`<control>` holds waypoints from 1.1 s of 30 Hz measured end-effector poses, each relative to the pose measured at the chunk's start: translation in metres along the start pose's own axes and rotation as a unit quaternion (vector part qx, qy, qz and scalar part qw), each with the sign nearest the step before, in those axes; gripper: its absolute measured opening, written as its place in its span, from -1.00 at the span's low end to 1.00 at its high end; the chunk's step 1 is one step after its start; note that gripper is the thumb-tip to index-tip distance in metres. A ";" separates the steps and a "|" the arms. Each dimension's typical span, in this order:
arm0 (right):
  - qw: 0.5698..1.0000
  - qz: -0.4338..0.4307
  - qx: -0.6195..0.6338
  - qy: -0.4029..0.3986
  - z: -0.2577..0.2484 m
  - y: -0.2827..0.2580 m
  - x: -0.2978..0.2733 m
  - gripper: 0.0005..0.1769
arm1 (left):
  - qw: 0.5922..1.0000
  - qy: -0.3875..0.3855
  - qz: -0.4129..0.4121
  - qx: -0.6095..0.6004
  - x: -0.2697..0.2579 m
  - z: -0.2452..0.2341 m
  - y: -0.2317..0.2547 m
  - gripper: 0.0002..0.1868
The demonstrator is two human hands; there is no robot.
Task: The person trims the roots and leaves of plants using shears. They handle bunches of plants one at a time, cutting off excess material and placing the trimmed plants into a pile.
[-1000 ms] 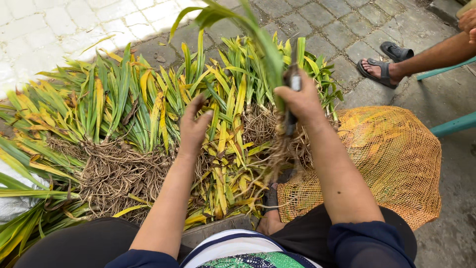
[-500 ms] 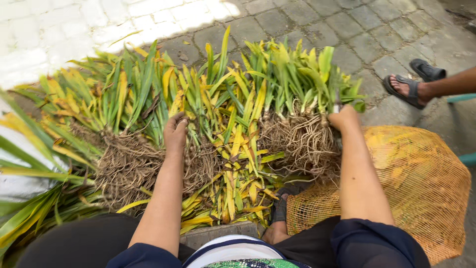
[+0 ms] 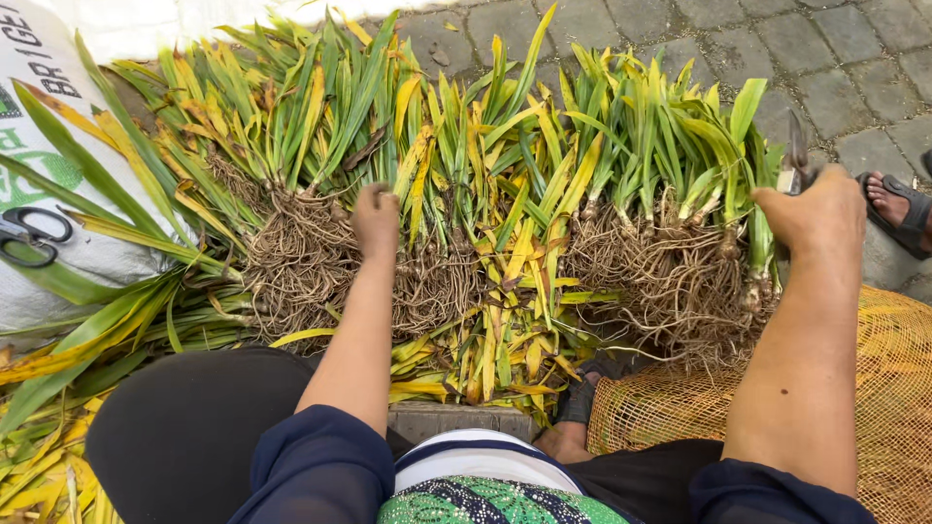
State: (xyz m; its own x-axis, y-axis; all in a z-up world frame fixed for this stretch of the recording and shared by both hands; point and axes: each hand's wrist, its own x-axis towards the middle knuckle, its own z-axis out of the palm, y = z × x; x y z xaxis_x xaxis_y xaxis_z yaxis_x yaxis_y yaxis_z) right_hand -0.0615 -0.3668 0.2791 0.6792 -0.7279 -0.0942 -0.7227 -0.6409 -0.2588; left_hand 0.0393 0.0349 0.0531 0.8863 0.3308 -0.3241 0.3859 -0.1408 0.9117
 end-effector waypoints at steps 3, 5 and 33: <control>0.998 -0.027 0.032 -0.053 0.000 -0.037 -0.029 -0.50 | 0.984 -0.119 0.037 0.131 -0.010 0.038 -0.028 -0.71; 0.995 -0.023 0.039 -0.092 0.003 -0.063 -0.054 -0.53 | 0.967 -0.166 0.038 0.191 -0.036 0.046 -0.017 -0.71; 0.963 -0.190 -0.032 -0.189 0.071 -0.091 -0.090 -0.44 | 0.943 -0.310 0.019 0.115 -0.023 0.053 -0.045 -0.38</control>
State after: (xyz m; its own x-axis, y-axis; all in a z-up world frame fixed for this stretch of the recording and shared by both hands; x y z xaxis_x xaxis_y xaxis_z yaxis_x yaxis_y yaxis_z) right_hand -0.0481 -0.2254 0.2433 0.8857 -0.3047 -0.3503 -0.4107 -0.8660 -0.2853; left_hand 0.0152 -0.0152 0.0057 0.8522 -0.2787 -0.4429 0.3327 -0.3648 0.8696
